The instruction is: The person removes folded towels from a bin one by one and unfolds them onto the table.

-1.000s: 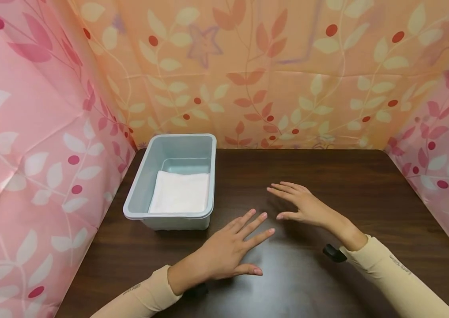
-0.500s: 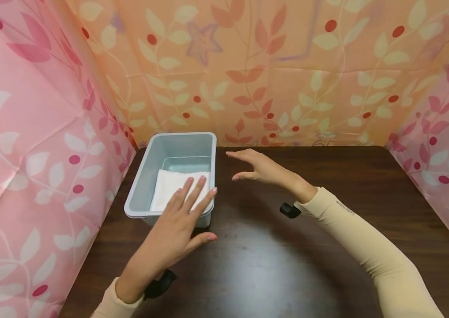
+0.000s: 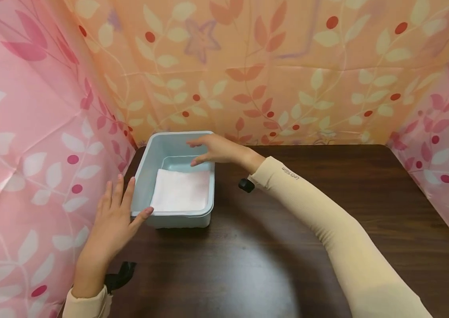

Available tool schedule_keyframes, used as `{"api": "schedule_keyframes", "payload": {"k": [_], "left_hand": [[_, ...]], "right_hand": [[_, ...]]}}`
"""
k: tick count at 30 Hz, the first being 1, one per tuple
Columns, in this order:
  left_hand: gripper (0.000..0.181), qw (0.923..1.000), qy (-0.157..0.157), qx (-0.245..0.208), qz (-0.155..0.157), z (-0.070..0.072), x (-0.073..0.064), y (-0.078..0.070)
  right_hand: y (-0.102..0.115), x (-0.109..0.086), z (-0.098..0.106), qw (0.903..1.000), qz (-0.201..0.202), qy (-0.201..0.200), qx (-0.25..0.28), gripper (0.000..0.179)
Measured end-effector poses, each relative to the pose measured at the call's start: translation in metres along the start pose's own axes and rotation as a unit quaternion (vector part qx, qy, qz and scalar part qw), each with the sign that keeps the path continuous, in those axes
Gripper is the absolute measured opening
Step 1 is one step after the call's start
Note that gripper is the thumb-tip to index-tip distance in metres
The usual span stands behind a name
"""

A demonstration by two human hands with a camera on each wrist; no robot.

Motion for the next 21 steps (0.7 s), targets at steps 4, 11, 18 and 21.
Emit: {"api": "schedule_keyframes", "payload": {"k": [4, 11, 18, 21], "left_hand": [[0.094, 0.9996, 0.010, -0.006, 0.026, -0.004, -0.003, 0.014], [0.093, 0.9985, 0.029, -0.006, 0.047, -0.009, -0.005, 0.021], [0.093, 0.9973, 0.039, -0.008, 0.062, -0.012, -0.004, 0.022], [0.092, 0.9974, 0.039, -0.008, 0.061, -0.013, -0.003, 0.021]], "right_hand": [[0.006, 0.022, 0.000, 0.9998, -0.018, 0.001, -0.002, 0.076], [0.013, 0.050, -0.002, 0.9943, -0.077, -0.005, 0.073, 0.076], [0.015, 0.067, -0.012, 0.9816, -0.093, -0.047, 0.160, 0.075], [0.011, 0.071, -0.018, 0.9742, -0.095, -0.070, 0.192, 0.075]]}}
Point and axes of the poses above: each hand's wrist, its own x-axis towards the middle knuckle, its own z-axis out of the back of the hand, y = z × x, the point moved 6 cm from there along x, towards the middle knuckle, and after that the axes turned 3 degrees about -z, right-handed, at the moved point
